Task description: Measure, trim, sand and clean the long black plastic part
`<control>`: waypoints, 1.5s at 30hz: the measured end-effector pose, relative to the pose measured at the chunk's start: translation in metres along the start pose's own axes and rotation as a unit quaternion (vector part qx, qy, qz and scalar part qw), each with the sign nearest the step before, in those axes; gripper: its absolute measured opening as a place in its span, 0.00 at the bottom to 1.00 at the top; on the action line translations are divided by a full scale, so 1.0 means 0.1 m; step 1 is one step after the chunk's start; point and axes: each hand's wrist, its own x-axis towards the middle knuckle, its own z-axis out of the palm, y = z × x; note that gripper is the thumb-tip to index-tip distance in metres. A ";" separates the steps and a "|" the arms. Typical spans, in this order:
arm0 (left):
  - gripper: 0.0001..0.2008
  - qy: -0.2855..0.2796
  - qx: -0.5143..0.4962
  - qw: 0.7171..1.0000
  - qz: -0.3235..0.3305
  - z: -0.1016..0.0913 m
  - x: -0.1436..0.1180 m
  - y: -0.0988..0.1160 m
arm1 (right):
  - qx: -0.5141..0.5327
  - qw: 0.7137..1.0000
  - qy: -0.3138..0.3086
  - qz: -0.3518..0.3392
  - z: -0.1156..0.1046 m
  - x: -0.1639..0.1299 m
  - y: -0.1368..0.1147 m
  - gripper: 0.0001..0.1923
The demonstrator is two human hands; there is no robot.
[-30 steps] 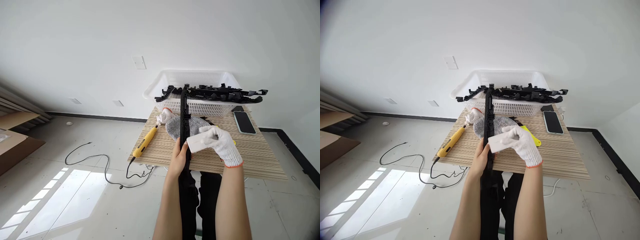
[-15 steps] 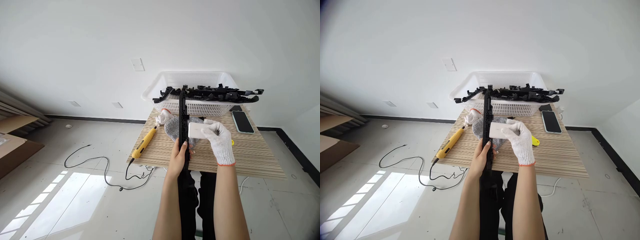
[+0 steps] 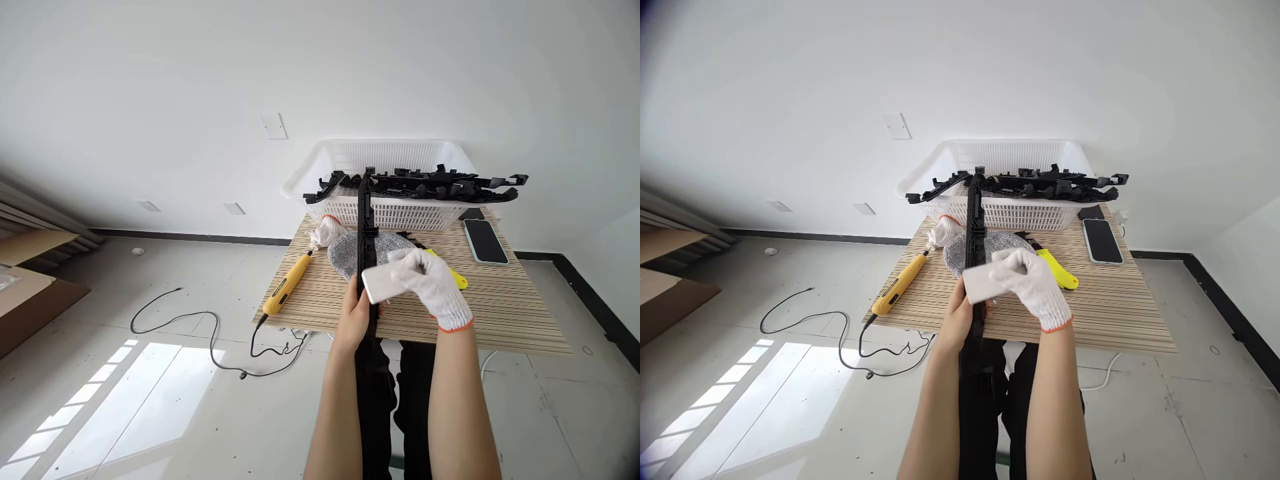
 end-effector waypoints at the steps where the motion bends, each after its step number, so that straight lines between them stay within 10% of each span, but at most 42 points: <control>1: 0.14 0.002 -0.001 1.000 0.000 0.00 0.00 0.00 | -0.012 1.000 0.005 0.001 0.00 0.00 0.00 0.14; 4: 0.14 0.012 -0.003 1.000 -0.007 0.00 0.01 -0.01 | -0.046 0.992 0.118 -0.012 0.00 0.01 0.00 0.12; 8: 0.12 -0.001 0.009 1.000 -0.005 -0.01 0.00 0.00 | -0.012 1.000 0.015 0.018 -0.01 0.01 0.00 0.14; 23: 0.14 0.011 0.012 1.000 -0.009 0.01 -0.01 0.02 | 0.005 0.997 0.073 0.003 0.04 0.02 0.03 0.13; 27: 0.16 0.005 0.015 1.000 -0.003 0.00 -0.01 0.01 | 0.010 0.999 -0.045 0.025 0.14 0.02 0.05 0.14; 30: 0.17 0.020 0.013 1.000 -0.014 0.01 0.00 0.00 | 0.010 0.998 0.045 -0.034 0.22 0.02 0.07 0.11; 34: 0.18 0.011 0.017 1.000 -0.020 0.02 0.00 0.01 | 0.000 0.999 -0.019 -0.030 0.23 0.03 0.07 0.12; 37: 0.19 0.021 0.019 1.000 -0.014 0.00 0.00 0.01 | 0.019 0.998 0.045 -0.033 0.20 0.03 0.06 0.11; 41: 0.20 -0.010 0.035 0.999 0.018 -0.02 0.00 -0.02 | 0.060 0.991 -0.121 0.026 0.20 0.03 0.05 0.16; 45: 0.19 0.018 0.020 1.000 -0.006 0.00 0.00 -0.02 | 0.065 0.998 -0.001 -0.011 0.24 0.04 0.08 0.13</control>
